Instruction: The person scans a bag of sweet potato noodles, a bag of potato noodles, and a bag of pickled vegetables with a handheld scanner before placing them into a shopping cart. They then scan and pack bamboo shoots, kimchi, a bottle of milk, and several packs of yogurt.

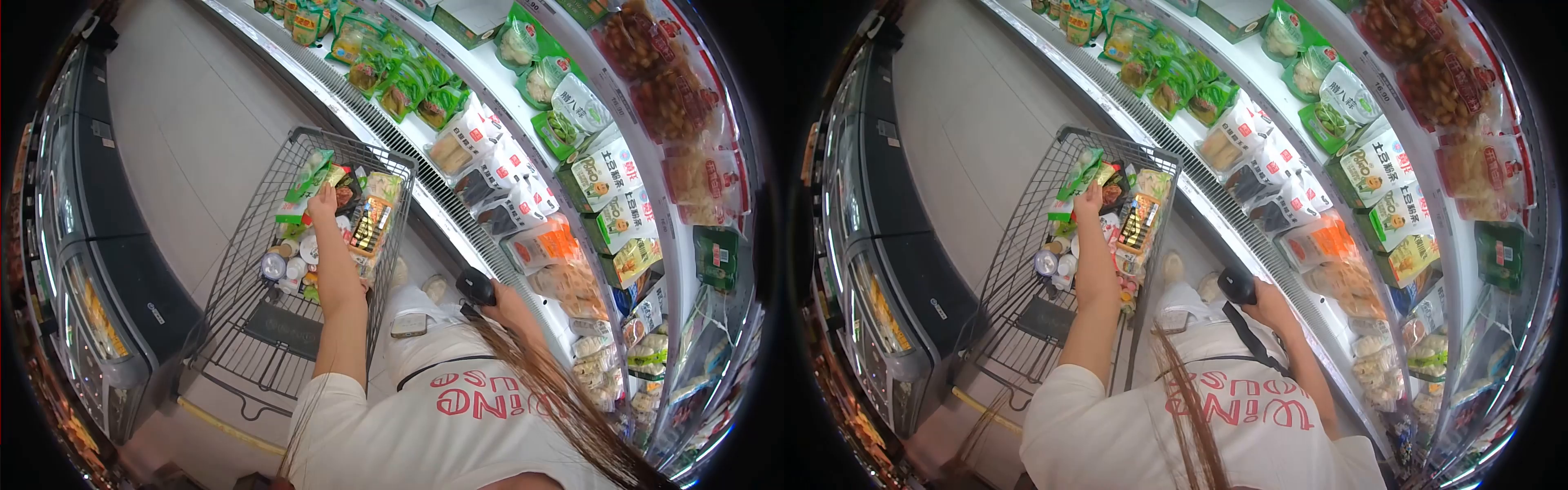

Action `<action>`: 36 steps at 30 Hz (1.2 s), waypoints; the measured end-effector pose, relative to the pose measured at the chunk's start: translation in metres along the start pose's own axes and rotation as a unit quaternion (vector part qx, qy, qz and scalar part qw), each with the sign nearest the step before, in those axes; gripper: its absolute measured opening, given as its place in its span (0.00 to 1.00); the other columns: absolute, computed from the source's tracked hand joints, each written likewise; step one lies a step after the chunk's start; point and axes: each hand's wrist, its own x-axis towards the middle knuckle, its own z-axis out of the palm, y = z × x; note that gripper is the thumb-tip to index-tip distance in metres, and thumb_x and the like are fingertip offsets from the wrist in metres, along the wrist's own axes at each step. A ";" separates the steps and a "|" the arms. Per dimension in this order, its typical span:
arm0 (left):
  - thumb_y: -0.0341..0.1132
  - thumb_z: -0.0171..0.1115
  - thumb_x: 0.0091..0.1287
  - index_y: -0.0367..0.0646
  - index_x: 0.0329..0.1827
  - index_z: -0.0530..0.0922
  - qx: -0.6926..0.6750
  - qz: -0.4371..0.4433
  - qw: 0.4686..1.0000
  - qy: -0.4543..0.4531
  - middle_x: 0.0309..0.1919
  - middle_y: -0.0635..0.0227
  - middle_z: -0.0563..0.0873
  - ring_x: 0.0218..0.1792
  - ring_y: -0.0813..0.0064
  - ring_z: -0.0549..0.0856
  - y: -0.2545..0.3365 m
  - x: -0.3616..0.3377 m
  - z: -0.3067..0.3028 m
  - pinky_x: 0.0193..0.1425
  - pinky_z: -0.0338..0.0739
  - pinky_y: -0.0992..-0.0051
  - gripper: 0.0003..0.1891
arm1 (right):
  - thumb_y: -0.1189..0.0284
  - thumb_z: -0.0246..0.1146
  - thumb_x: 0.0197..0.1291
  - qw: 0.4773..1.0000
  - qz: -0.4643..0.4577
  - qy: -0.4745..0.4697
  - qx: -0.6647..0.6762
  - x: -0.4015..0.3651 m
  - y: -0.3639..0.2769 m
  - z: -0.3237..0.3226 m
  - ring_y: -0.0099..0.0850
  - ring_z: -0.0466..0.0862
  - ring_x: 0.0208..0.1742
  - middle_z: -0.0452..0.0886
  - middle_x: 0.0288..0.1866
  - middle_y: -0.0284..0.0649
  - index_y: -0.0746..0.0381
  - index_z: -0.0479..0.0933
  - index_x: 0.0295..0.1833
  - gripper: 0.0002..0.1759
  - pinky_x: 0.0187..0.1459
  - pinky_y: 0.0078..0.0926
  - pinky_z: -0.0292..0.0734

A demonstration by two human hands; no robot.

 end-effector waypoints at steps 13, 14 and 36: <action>0.36 0.66 0.58 0.39 0.61 0.72 0.583 0.229 0.776 0.073 0.43 0.46 0.83 0.50 0.46 0.82 -0.184 -0.280 -0.050 0.51 0.76 0.52 0.27 | 0.71 0.69 0.47 0.989 -0.145 -0.012 0.037 0.023 -0.007 0.004 0.55 0.81 0.42 0.81 0.37 0.56 0.65 0.72 0.44 0.20 0.44 0.46 0.75; 0.32 0.64 0.58 0.40 0.60 0.74 0.598 0.208 0.770 0.079 0.41 0.46 0.83 0.47 0.45 0.83 -0.185 -0.282 -0.052 0.49 0.77 0.52 0.25 | 0.71 0.69 0.47 0.987 -0.155 -0.013 0.027 0.024 -0.006 0.004 0.55 0.81 0.43 0.81 0.37 0.56 0.65 0.72 0.44 0.20 0.44 0.46 0.75; 0.17 0.56 0.53 0.30 0.45 0.79 0.566 0.372 0.735 0.023 0.38 0.41 0.83 0.43 0.42 0.83 -0.109 -0.181 -0.077 0.48 0.78 0.54 0.15 | 0.66 0.68 0.46 0.991 -0.020 -0.010 -0.130 0.136 0.049 0.045 0.56 0.84 0.45 0.82 0.41 0.61 0.71 0.74 0.46 0.25 0.47 0.48 0.79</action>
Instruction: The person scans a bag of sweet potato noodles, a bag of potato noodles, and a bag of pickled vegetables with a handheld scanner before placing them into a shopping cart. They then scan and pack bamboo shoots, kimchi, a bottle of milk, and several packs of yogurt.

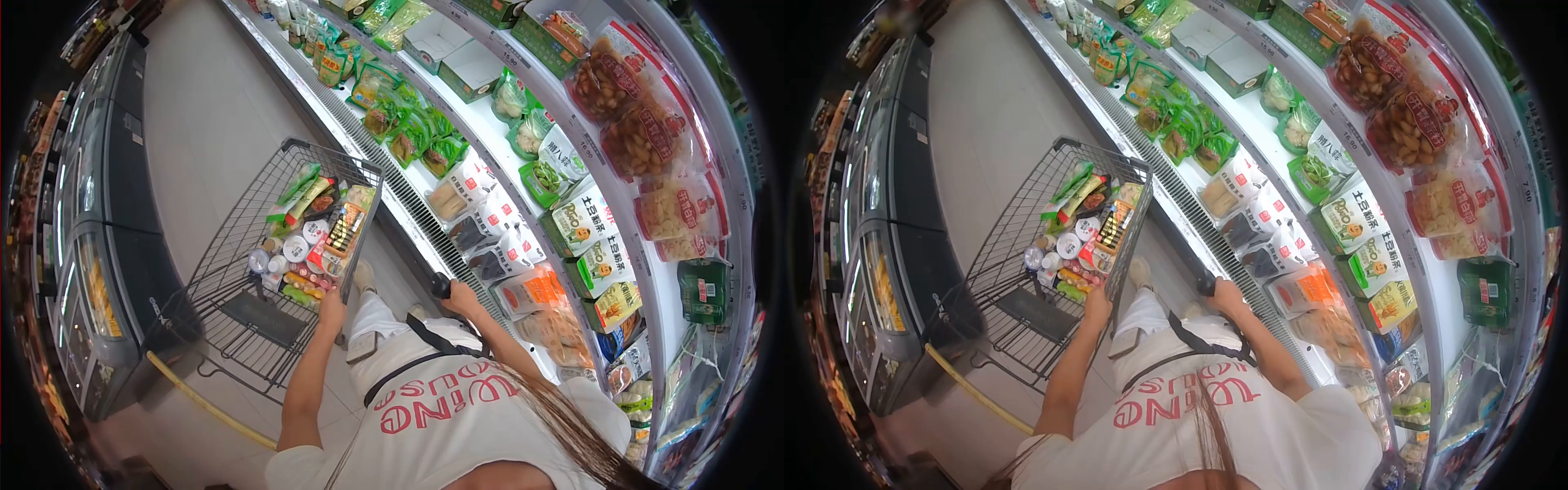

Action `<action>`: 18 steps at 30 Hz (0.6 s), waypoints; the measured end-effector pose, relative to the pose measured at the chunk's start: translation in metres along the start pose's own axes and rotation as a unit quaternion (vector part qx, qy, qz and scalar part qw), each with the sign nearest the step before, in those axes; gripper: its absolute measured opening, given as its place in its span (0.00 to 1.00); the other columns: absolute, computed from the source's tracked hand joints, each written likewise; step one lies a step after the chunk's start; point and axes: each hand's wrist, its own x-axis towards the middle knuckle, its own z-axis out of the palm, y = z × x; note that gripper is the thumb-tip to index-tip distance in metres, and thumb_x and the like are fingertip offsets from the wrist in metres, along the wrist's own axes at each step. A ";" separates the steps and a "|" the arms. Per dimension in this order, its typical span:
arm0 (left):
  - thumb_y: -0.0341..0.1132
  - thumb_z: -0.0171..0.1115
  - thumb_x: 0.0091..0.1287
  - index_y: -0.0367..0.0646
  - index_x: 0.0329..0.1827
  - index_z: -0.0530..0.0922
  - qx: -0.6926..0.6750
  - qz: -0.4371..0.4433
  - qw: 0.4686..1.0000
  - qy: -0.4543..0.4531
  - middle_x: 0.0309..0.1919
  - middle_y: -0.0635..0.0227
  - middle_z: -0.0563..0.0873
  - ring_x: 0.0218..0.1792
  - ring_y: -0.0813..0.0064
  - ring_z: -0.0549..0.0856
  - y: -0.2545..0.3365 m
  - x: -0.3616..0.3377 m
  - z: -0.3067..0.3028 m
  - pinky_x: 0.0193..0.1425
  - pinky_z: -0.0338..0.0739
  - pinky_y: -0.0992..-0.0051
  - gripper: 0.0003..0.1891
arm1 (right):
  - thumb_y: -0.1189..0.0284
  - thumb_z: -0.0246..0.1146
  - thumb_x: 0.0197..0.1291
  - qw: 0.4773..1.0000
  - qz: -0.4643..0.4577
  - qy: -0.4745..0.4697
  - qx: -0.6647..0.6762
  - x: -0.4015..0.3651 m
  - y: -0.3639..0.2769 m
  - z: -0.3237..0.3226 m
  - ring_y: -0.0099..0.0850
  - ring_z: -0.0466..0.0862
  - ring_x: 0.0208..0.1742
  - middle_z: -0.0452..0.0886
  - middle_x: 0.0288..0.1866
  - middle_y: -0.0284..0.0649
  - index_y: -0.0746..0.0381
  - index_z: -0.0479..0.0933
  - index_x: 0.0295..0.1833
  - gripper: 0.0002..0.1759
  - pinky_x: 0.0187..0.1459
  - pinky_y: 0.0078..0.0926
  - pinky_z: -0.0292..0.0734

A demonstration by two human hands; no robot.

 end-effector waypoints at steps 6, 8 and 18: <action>0.18 0.56 0.53 0.34 0.55 0.78 -0.005 -0.004 1.000 -0.012 0.37 0.41 0.83 0.42 0.42 0.84 -0.015 0.086 -0.043 0.46 0.78 0.54 0.23 | 0.64 0.68 0.45 0.997 0.077 0.015 0.008 0.077 -0.006 0.024 0.57 0.83 0.46 0.82 0.41 0.63 0.74 0.74 0.45 0.26 0.48 0.48 0.79; 0.18 0.56 0.53 0.35 0.58 0.77 0.002 -0.001 1.000 0.000 0.35 0.41 0.83 0.40 0.41 0.83 -0.031 0.112 -0.048 0.44 0.78 0.52 0.25 | 0.63 0.73 0.44 0.994 0.100 0.015 0.044 0.101 0.005 0.038 0.57 0.83 0.47 0.83 0.42 0.63 0.74 0.75 0.46 0.29 0.48 0.48 0.80; 0.21 0.58 0.54 0.36 0.59 0.76 0.046 -0.018 0.999 -0.022 0.35 0.44 0.84 0.40 0.45 0.85 -0.060 0.249 -0.123 0.45 0.80 0.54 0.25 | 0.58 0.69 0.52 0.987 0.145 0.038 0.059 0.207 -0.049 0.059 0.55 0.84 0.47 0.84 0.41 0.60 0.70 0.78 0.46 0.26 0.47 0.49 0.79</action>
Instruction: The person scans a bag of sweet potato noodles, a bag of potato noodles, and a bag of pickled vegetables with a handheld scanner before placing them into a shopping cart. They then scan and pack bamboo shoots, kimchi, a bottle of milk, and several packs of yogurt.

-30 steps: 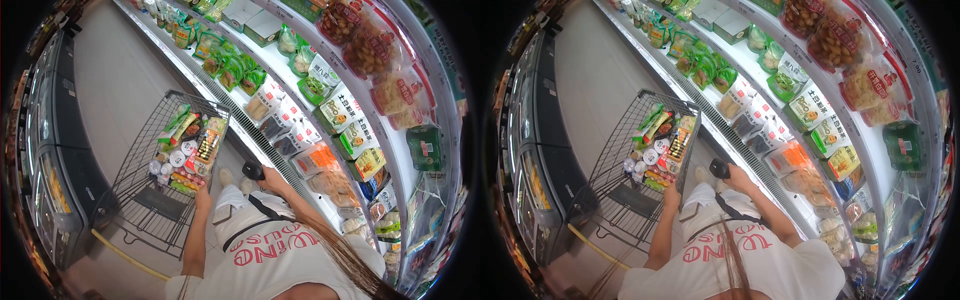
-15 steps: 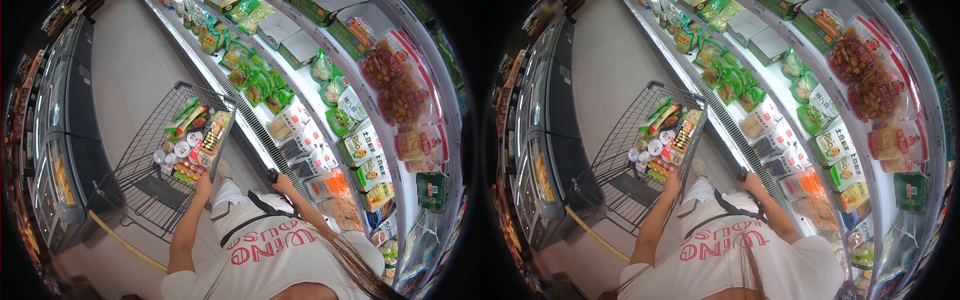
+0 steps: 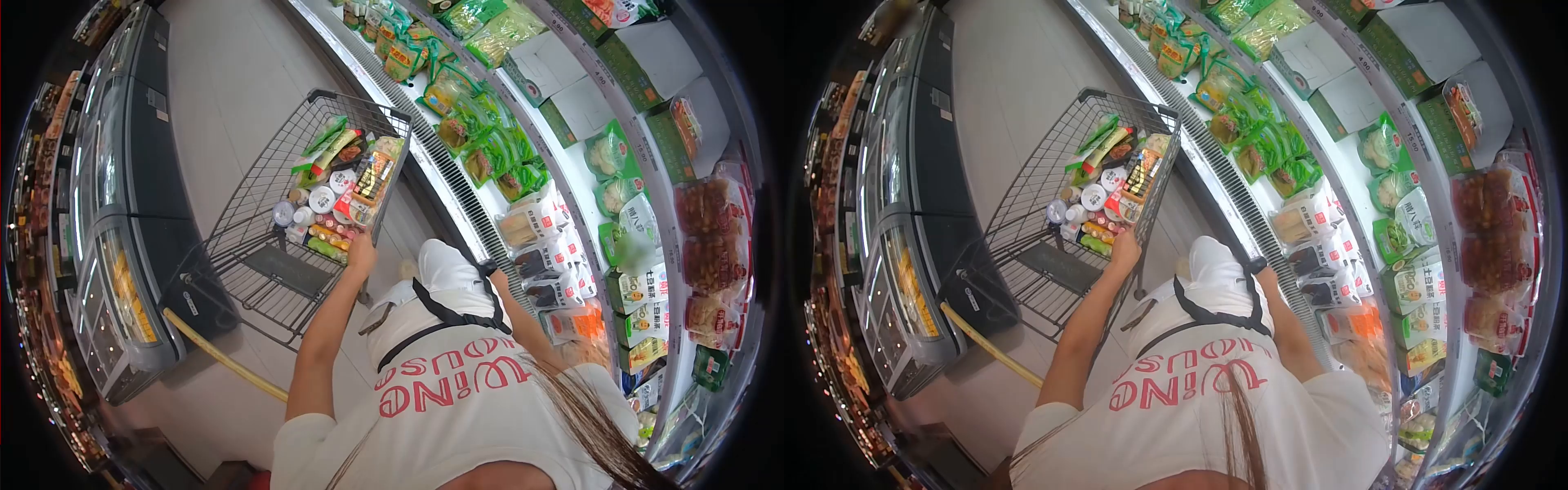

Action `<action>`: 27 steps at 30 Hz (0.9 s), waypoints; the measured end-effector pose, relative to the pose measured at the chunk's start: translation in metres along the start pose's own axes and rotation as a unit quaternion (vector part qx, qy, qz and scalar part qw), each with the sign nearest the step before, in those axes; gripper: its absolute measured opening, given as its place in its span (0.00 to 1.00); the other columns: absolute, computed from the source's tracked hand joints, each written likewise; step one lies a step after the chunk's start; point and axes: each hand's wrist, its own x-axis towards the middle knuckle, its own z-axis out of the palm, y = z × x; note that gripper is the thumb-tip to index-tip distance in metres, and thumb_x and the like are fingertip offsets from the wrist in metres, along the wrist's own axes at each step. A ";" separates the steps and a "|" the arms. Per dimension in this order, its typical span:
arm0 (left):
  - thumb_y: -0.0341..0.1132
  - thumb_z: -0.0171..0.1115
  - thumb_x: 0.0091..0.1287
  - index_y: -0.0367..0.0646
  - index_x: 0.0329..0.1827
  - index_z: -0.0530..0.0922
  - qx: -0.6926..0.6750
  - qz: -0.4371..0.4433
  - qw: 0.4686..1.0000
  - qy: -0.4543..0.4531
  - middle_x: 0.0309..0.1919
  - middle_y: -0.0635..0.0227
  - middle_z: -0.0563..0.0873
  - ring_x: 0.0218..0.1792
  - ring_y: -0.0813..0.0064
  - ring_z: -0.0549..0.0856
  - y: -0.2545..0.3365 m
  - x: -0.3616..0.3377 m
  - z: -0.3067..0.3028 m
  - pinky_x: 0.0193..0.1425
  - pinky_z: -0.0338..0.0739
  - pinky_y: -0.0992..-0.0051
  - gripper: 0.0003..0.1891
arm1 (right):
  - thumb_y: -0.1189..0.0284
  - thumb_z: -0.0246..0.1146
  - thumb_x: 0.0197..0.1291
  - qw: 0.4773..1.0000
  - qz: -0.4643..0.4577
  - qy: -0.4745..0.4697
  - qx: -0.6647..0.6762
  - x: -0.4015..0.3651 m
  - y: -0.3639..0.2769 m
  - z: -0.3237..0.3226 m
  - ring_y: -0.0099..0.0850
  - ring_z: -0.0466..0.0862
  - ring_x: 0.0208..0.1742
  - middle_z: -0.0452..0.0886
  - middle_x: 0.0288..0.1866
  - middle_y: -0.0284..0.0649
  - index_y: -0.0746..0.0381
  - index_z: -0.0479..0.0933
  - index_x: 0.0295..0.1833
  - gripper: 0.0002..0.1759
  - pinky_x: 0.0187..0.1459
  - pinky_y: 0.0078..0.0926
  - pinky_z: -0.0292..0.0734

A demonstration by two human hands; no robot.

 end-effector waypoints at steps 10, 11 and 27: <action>0.20 0.58 0.54 0.34 0.54 0.77 -0.051 0.018 0.997 0.049 0.34 0.41 0.84 0.39 0.42 0.84 -0.063 0.131 -0.058 0.45 0.79 0.52 0.21 | 0.47 0.71 0.45 0.997 0.054 -0.041 0.033 0.096 -0.121 -0.034 0.52 0.85 0.50 0.84 0.45 0.59 0.68 0.82 0.46 0.35 0.51 0.43 0.80; 0.20 0.58 0.54 0.34 0.53 0.77 -0.059 0.022 0.997 0.054 0.34 0.41 0.84 0.39 0.42 0.84 -0.067 0.142 -0.068 0.45 0.78 0.52 0.20 | 0.47 0.71 0.45 0.997 0.055 -0.041 0.033 0.105 -0.138 -0.041 0.52 0.85 0.50 0.84 0.45 0.59 0.68 0.82 0.46 0.34 0.51 0.43 0.80; 0.21 0.58 0.57 0.36 0.51 0.78 -0.079 0.008 0.995 0.053 0.35 0.42 0.84 0.41 0.42 0.83 -0.139 0.318 -0.184 0.44 0.77 0.54 0.17 | 0.50 0.68 0.49 0.994 0.094 -0.023 0.058 0.206 -0.313 -0.090 0.49 0.85 0.49 0.85 0.45 0.56 0.66 0.83 0.45 0.29 0.50 0.43 0.81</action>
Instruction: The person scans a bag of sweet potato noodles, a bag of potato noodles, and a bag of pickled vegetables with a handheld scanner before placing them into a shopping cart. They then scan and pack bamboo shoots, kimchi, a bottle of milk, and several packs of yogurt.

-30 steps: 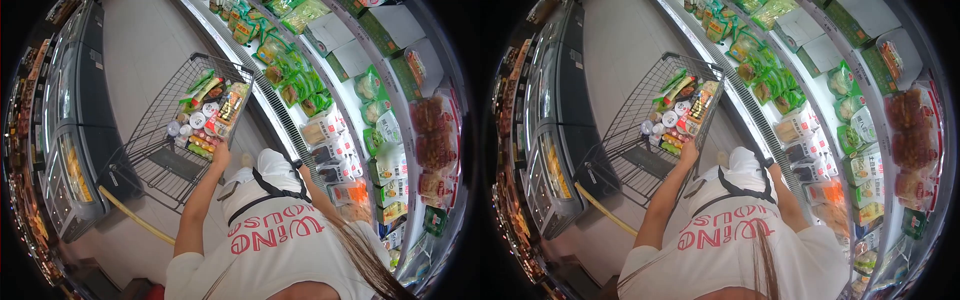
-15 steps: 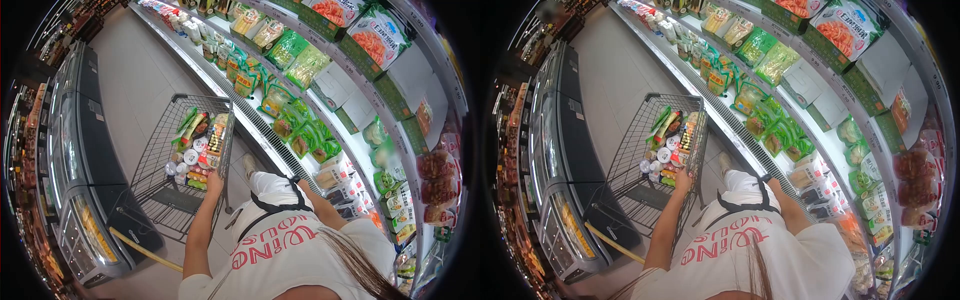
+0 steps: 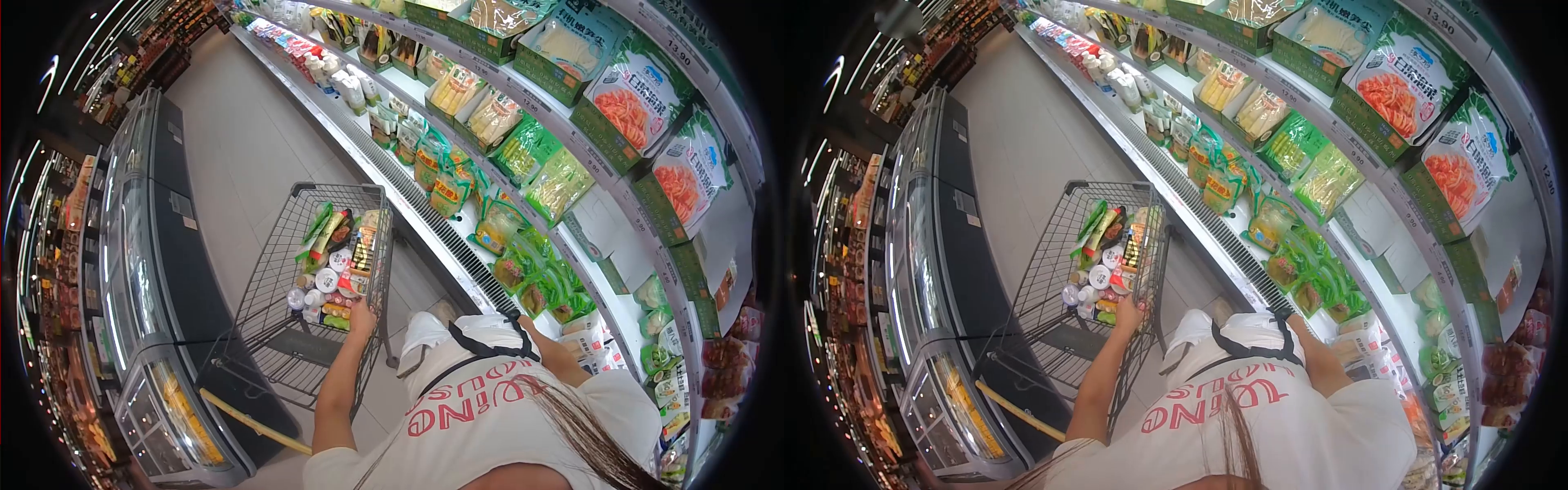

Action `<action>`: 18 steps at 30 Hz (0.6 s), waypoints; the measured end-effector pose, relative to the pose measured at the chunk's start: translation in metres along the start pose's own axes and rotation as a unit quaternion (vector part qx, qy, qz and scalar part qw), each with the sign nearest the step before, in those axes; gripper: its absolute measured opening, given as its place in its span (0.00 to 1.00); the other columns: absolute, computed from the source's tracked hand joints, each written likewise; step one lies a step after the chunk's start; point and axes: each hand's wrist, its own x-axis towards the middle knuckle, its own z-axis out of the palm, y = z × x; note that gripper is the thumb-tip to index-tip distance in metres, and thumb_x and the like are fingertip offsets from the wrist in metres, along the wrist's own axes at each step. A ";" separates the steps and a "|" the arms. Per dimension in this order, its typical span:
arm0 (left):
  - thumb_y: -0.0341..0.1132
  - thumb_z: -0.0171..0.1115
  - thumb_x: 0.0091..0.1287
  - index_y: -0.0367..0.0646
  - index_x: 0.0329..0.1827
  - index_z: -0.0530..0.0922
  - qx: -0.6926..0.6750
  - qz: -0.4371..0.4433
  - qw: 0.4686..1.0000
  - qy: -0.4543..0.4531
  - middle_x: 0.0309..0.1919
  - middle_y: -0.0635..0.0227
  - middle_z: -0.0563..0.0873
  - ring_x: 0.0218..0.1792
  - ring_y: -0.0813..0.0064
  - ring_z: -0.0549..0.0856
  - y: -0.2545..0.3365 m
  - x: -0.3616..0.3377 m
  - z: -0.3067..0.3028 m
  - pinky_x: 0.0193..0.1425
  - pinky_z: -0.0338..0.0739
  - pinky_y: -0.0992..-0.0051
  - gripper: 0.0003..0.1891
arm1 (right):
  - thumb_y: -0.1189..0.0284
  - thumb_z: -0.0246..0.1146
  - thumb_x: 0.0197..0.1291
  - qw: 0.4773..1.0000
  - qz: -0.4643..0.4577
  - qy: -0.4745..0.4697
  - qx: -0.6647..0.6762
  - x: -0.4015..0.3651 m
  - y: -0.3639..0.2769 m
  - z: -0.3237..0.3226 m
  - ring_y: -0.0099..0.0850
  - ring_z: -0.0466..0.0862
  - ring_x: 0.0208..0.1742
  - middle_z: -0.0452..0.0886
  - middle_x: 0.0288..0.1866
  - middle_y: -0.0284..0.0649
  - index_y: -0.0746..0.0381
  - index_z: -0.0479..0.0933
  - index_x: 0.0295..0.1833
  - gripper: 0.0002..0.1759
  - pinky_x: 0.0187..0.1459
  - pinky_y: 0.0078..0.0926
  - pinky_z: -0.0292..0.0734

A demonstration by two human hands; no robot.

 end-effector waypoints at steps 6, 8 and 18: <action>0.21 0.59 0.58 0.37 0.52 0.78 -0.002 0.004 1.000 -0.004 0.35 0.44 0.84 0.41 0.42 0.83 -0.015 0.052 -0.036 0.44 0.77 0.55 0.17 | 0.52 0.67 0.51 1.000 0.022 0.006 0.013 0.007 -0.046 -0.002 0.48 0.86 0.49 0.85 0.45 0.55 0.65 0.84 0.45 0.27 0.49 0.44 0.81; 0.21 0.59 0.57 0.37 0.51 0.78 -0.001 0.010 1.000 0.007 0.35 0.43 0.84 0.40 0.42 0.83 -0.026 0.071 -0.042 0.44 0.77 0.55 0.17 | 0.52 0.67 0.51 0.999 0.030 0.009 0.018 0.009 -0.062 -0.004 0.48 0.86 0.49 0.85 0.45 0.55 0.64 0.84 0.45 0.26 0.49 0.44 0.81; 0.24 0.61 0.57 0.31 0.45 0.78 -0.001 0.042 0.999 0.001 0.35 0.41 0.84 0.40 0.40 0.83 -0.060 0.136 -0.073 0.44 0.77 0.53 0.12 | 0.54 0.65 0.53 0.995 0.062 0.046 0.059 0.016 -0.150 -0.003 0.46 0.86 0.49 0.86 0.46 0.53 0.63 0.84 0.44 0.23 0.49 0.44 0.81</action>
